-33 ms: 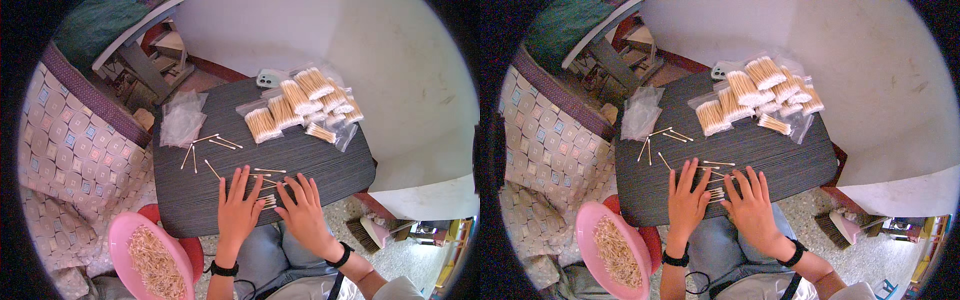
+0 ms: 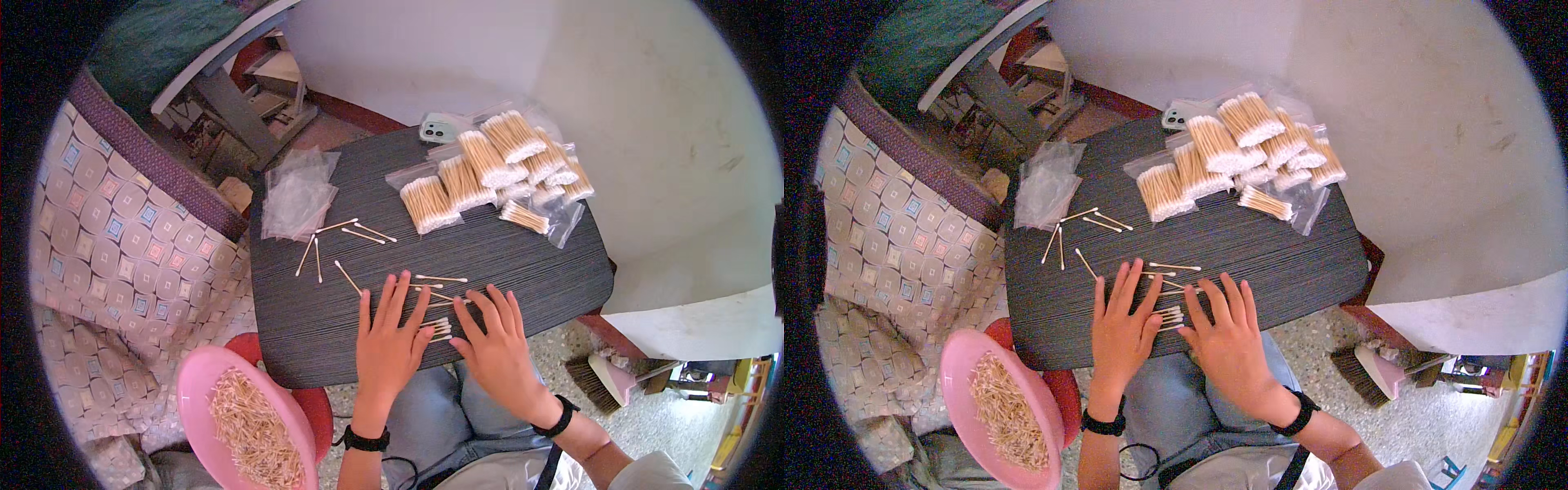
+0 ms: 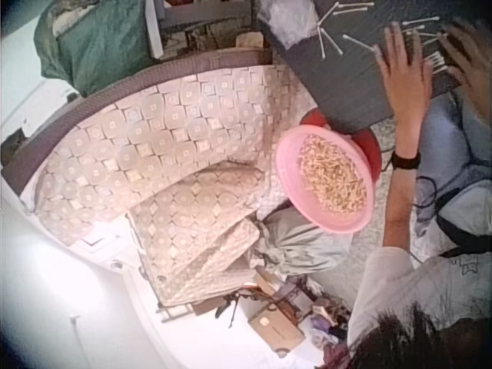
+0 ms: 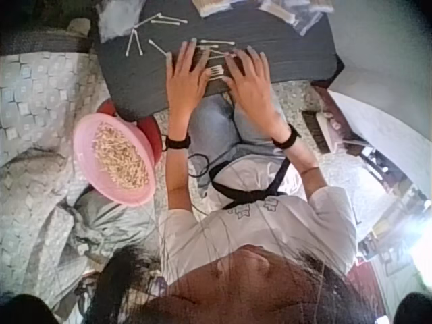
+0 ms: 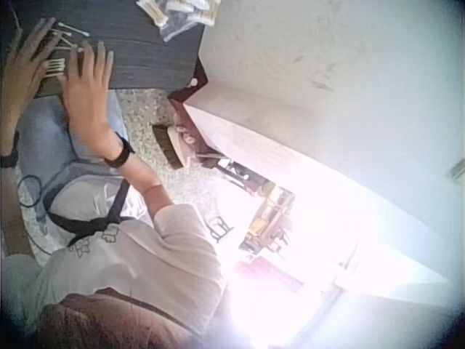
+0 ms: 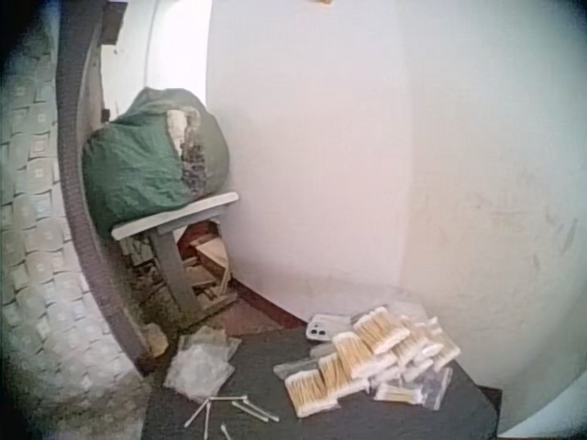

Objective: Group cotton swabs and place them into small plastic bags.

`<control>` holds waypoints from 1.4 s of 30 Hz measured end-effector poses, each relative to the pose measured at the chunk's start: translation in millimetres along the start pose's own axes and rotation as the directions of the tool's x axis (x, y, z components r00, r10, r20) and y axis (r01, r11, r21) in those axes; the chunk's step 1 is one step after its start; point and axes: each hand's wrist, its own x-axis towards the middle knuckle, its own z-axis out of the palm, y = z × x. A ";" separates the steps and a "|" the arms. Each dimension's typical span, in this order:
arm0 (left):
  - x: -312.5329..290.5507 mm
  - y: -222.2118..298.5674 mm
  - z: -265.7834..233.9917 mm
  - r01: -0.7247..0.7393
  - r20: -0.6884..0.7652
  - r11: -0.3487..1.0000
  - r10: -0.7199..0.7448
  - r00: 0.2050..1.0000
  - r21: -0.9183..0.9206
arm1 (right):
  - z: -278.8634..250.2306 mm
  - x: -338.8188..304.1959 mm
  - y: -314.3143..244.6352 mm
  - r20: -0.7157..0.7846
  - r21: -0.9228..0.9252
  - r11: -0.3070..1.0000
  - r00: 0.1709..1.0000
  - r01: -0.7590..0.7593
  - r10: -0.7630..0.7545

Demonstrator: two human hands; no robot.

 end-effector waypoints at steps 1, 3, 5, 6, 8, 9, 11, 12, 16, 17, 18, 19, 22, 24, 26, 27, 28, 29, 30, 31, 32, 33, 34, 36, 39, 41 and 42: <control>-0.1 -0.2 -0.7 -0.041 0.034 0.999 0.040 0.999 0.010 | -1.3 -0.2 0.6 -0.014 0.028 1.000 1.000 -0.004 0.004; -0.5 -0.4 -0.9 -0.021 0.030 1.000 0.021 0.999 0.004 | 0.4 0.0 -1.7 -0.010 0.041 0.999 1.000 -0.013 0.013; 1.0 0.6 0.6 -0.009 0.024 1.000 0.009 1.000 -0.009 | 0.8 -0.7 -3.9 -0.009 0.048 0.998 1.000 -0.029 0.029; 1.3 0.7 1.5 -0.003 0.011 1.000 0.003 1.000 -0.019 | 0.8 -1.4 -5.7 -0.009 0.044 0.999 1.000 -0.027 0.028; 1.0 -0.4 2.9 0.005 -0.003 1.000 -0.005 1.000 -0.027 | 0.9 -0.7 -8.2 -0.009 0.042 0.999 1.000 -0.023 0.024; 0.8 -1.1 3.9 0.001 -0.014 0.999 -0.001 1.000 -0.042 | 0.8 -0.1 -8.9 -0.015 0.046 0.999 1.000 -0.026 0.026; 1.1 -1.4 4.8 -0.004 -0.027 0.998 0.002 1.000 -0.058 | 1.2 1.6 -9.0 -0.021 0.049 0.998 0.999 -0.027 0.028; 1.6 -1.1 5.0 -0.002 -0.035 0.997 0.000 0.999 -0.075 | 2.6 3.9 -7.9 -0.033 0.104 0.993 0.998 -0.054 0.058; -1.2 -3.6 4.9 0.020 -0.053 0.985 -0.030 0.998 -0.172 | 16.8 20.1 -0.4 -0.124 0.152 0.987 0.990 -0.050 0.069; -2.0 -4.1 5.1 0.020 -0.053 0.985 -0.030 0.998 -0.172 | 22.5 25.0 2.2 -0.124 0.152 0.987 0.990 -0.050 0.069; -3.9 -5.3 5.6 0.025 -0.077 0.972 -0.044 0.996 -0.232 | 29.4 30.1 4.1 -0.115 0.127 0.992 0.993 -0.016 0.031; -4.5 -5.2 5.6 0.021 -0.101 0.956 -0.053 0.993 -0.293 | 31.9 34.7 5.4 -0.109 0.100 0.995 0.994 0.014 -0.003; -6.3 -1.2 4.0 0.117 -0.068 0.882 -0.165 0.984 -0.456 | 31.0 45.5 6.5 -0.102 0.228 0.964 0.988 0.138 -0.118; -8.5 -1.5 6.1 0.104 -0.132 0.853 -0.198 0.971 -0.512 | 35.1 47.5 7.2 -0.101 0.299 0.935 0.981 0.189 -0.166; -10.8 -6.3 8.4 0.094 -0.195 0.822 -0.243 0.950 -0.562 | 37.3 50.1 5.6 -0.100 0.373 0.895 0.969 0.246 -0.224; -11.2 -9.3 9.1 0.083 -0.294 0.872 -0.250 0.923 -0.482 | 36.0 50.8 6.0 -0.090 0.434 0.852 0.955 0.294 -0.284; -10.9 -11.7 10.0 0.077 -0.390 0.914 -0.245 0.888 -0.398 | 34.5 51.0 6.8 -0.084 0.491 0.803 0.936 0.337 -0.341; -9.2 -13.9 11.0 0.138 -0.454 0.955 -0.249 0.855 -0.263 | 34.3 50.9 7.8 -0.086 0.490 0.803 0.935 0.340 -0.343; -6.5 -14.4 9.4 0.137 -0.457 0.955 -0.248 0.854 -0.262 | 34.5 50.5 9.0 -0.118 0.544 0.774 0.943 0.322 -0.310; -4.2 -15.4 7.6 0.224 -0.441 0.951 -0.298 0.847 -0.212 | 35.8 50.0 9.1 -0.145 0.599 0.740 0.950 0.306 -0.275; -2.6 -16.4 6.4 0.309 -0.428 0.938 -0.348 0.834 -0.160 | 36.6 49.3 8.8 -0.145 0.601 0.738 0.950 0.307 -0.277; -1.8 -18.3 7.6 0.329 -0.412 0.939 -0.339 0.846 -0.097 | 37.4 48.3 8.6 -0.164 0.644 0.721 0.967 0.256 -0.197; 0.1 -21.3 9.0 0.326 -0.413 0.940 -0.336 0.846 -0.097 | 35.9 47.6 9.1 -0.180 0.683 0.700 0.977 0.207 -0.113; 3.1 -30.2 10.1 0.199 -0.403 0.968 -0.245 0.882 -0.153 | 35.2 47.5 11.5 -0.187 0.700 0.682 0.976 0.213 -0.113; 8.6 -33.2 6.8 0.113 -0.383 0.964 -0.202 0.902 -0.241 | 34.2 48.0 14.1 -0.206 0.718 0.658 0.972 0.227 -0.111; 7.7 -36.3 5.0 0.069 -0.368 0.954 -0.178 0.912 -0.291 | 33.5 48.2 13.0 -0.216 0.722 0.650 0.970 0.238 -0.114; 7.5 -36.6 4.7 0.027 -0.356 0.940 -0.156 0.921 -0.341 | 32.1 48.2 12.5 -0.197 0.745 0.632 0.976 0.212 -0.095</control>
